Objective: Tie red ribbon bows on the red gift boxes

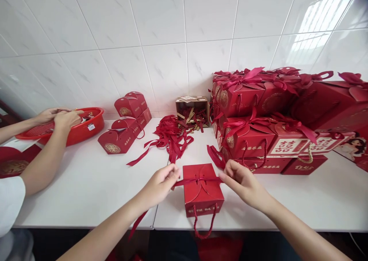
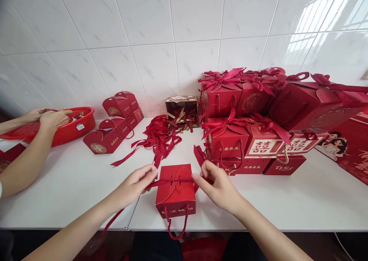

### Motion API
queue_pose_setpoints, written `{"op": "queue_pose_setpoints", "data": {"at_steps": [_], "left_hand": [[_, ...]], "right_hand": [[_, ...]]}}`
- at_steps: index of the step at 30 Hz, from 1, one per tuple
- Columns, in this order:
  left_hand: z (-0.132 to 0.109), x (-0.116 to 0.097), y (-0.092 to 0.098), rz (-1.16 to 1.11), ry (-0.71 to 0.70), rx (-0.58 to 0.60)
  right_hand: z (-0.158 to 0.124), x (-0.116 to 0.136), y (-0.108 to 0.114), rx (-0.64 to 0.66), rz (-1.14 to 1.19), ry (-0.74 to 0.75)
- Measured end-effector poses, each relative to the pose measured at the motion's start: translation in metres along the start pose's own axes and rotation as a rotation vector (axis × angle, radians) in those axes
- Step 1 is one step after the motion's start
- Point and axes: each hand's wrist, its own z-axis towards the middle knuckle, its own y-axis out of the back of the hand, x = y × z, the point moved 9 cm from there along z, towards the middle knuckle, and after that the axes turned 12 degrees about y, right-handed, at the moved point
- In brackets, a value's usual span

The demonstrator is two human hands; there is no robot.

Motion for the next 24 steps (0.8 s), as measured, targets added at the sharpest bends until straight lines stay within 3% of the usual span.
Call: {"op": "queue_pose_setpoints", "data": {"at_steps": [3,6,8,10,12,14,16,20,24], "left_hand": [[0.006,0.008,0.013,0.120,0.055,0.086],[0.003,0.010,0.000,0.146,0.111,0.399],[-0.005,0.002,-0.014,0.086,0.112,0.586],[-0.009,-0.014,-0.023,-0.051,0.090,0.628],[-0.007,-0.027,-0.025,-0.200,0.086,0.513],[-0.007,-0.035,-0.024,-0.257,0.070,0.347],[-0.011,-0.046,-0.023,-0.181,-0.038,0.165],[-0.033,-0.072,-0.024,0.161,-0.402,-0.212],[-0.044,-0.074,-0.035,0.373,-0.534,-0.397]], "right_hand": [[-0.006,0.022,0.008,0.179,-0.230,0.118],[-0.009,0.033,0.009,0.232,-0.466,0.220],[-0.006,0.041,0.014,0.085,-0.596,0.320],[-0.005,0.055,0.020,-0.147,-0.658,0.449],[-0.005,0.066,0.021,-0.306,-0.631,0.547],[-0.001,0.072,0.016,-0.326,-0.534,0.562],[0.007,0.073,0.008,-0.259,-0.402,0.507],[0.019,0.057,-0.015,-0.055,-0.159,0.252],[0.021,0.040,-0.026,0.002,-0.060,0.049]]}}
